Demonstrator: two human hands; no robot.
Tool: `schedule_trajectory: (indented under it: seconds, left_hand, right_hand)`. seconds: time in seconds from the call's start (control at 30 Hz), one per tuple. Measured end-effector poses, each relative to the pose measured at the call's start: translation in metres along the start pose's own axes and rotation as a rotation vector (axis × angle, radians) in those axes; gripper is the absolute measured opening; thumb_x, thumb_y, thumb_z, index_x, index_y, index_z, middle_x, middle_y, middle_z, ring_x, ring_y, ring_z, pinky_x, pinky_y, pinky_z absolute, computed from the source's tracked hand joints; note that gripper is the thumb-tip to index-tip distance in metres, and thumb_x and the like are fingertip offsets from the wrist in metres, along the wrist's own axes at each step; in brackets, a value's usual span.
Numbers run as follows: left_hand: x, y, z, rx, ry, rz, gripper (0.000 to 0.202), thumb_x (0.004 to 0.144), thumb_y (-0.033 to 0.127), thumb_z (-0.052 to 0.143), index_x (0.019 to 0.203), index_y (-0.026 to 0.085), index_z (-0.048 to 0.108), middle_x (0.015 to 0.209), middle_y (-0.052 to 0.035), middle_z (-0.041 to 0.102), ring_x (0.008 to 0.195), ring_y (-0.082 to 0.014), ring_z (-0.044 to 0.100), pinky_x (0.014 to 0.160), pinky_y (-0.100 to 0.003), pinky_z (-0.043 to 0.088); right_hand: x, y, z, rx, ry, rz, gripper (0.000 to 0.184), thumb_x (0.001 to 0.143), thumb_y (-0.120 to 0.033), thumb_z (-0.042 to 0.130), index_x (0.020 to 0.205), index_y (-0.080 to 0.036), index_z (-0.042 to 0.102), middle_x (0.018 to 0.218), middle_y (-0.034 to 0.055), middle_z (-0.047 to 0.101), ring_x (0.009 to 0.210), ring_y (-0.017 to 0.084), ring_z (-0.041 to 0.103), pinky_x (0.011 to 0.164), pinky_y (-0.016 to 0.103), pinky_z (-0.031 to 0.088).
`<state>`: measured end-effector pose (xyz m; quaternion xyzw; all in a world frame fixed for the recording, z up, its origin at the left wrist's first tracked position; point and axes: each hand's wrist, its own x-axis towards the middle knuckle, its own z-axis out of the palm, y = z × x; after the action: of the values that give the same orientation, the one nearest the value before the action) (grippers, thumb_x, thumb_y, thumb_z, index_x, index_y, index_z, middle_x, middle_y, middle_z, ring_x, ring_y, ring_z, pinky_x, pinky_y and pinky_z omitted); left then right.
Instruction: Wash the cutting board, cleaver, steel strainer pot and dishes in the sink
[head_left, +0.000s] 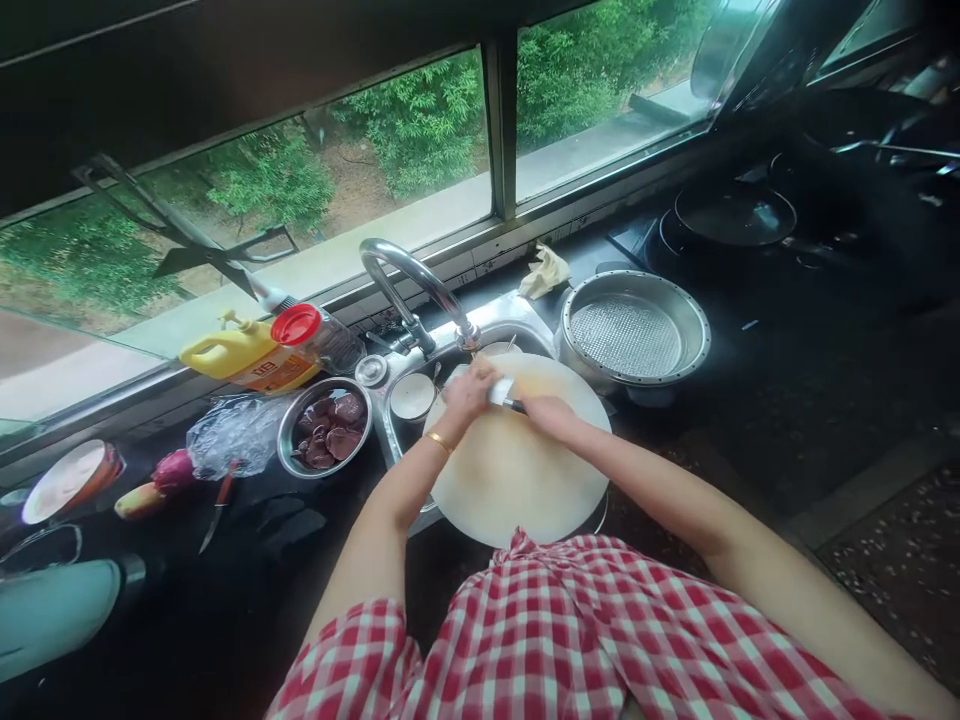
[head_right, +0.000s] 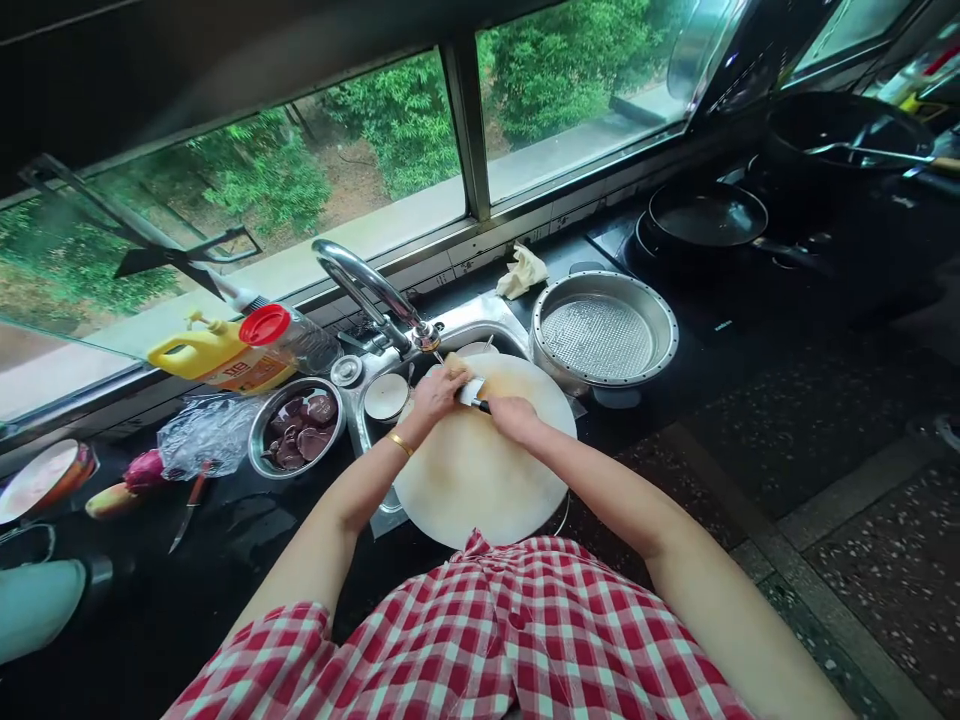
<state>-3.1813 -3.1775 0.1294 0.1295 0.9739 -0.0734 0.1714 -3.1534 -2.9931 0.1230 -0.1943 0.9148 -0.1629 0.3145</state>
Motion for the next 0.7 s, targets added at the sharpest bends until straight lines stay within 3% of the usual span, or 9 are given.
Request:
schedule_trajectory:
  seconds: [0.07, 0.2, 0.33, 0.47, 0.6, 0.7]
  left_hand:
    - [0.0, -0.003, -0.002, -0.002, -0.001, -0.039, 0.043, 0.094, 0.022, 0.03, 0.13, 0.034, 0.051, 0.123, -0.0104, 0.051, 0.103, -0.0257, 0.051, 0.078, -0.034, 0.04]
    - [-0.001, -0.008, -0.006, -0.006, 0.012, 0.068, 0.042, 0.096, 0.027, 0.027, 0.13, 0.035, 0.049, 0.122, -0.01, 0.052, 0.105, -0.0254, 0.051, 0.078, -0.033, 0.041]
    - [-0.006, -0.007, -0.008, 0.02, -0.041, -0.066, 0.043, 0.096, 0.024, 0.024, 0.129, 0.032, 0.05, 0.117, -0.0103, 0.054, 0.105, -0.0247, 0.051, 0.079, -0.033, 0.041]
    - [-0.012, 0.0, -0.008, -0.049, -0.001, 0.077, 0.044, 0.096, 0.025, 0.024, 0.133, 0.035, 0.045, 0.123, -0.0085, 0.051, 0.106, -0.0252, 0.05, 0.079, -0.033, 0.041]
    - [-0.011, -0.001, -0.008, -0.051, -0.057, -0.072, 0.042, 0.095, 0.021, 0.028, 0.129, 0.027, 0.052, 0.119, -0.0127, 0.053, 0.104, -0.0268, 0.051, 0.08, -0.035, 0.042]
    - [-0.009, -0.001, -0.008, -0.071, -0.016, 0.05, 0.042, 0.094, 0.021, 0.03, 0.13, 0.028, 0.05, 0.122, -0.012, 0.051, 0.105, -0.0255, 0.051, 0.079, -0.034, 0.043]
  right_hand:
    - [-0.002, -0.001, 0.0, -0.021, 0.007, 0.007, 0.032, 0.091, -0.02, 0.037, 0.118, -0.015, 0.054, 0.109, 0.0166, 0.063, 0.097, 0.027, 0.059, 0.083, 0.036, 0.041]
    - [-0.002, -0.007, -0.004, -0.068, 0.018, 0.013, 0.031, 0.092, -0.018, 0.035, 0.116, -0.015, 0.055, 0.107, 0.0149, 0.065, 0.095, 0.026, 0.06, 0.08, 0.034, 0.043]
    - [0.0, -0.013, -0.005, -0.102, 0.032, 0.005, 0.03, 0.09, -0.017, 0.037, 0.112, -0.015, 0.057, 0.103, 0.0141, 0.066, 0.092, 0.024, 0.062, 0.076, 0.032, 0.044]
    - [0.001, -0.016, -0.004, -0.122, 0.043, 0.012, 0.031, 0.091, -0.017, 0.037, 0.116, -0.014, 0.055, 0.104, 0.0135, 0.065, 0.092, 0.023, 0.062, 0.078, 0.032, 0.045]
    - [0.002, -0.015, -0.003, -0.135, 0.038, 0.01, 0.032, 0.091, -0.017, 0.035, 0.115, -0.013, 0.056, 0.102, 0.0142, 0.066, 0.092, 0.024, 0.062, 0.077, 0.031, 0.045]
    - [0.004, -0.016, -0.003, -0.15, 0.047, 0.031, 0.033, 0.091, -0.017, 0.034, 0.117, -0.014, 0.055, 0.106, 0.0154, 0.065, 0.095, 0.026, 0.062, 0.078, 0.033, 0.045]
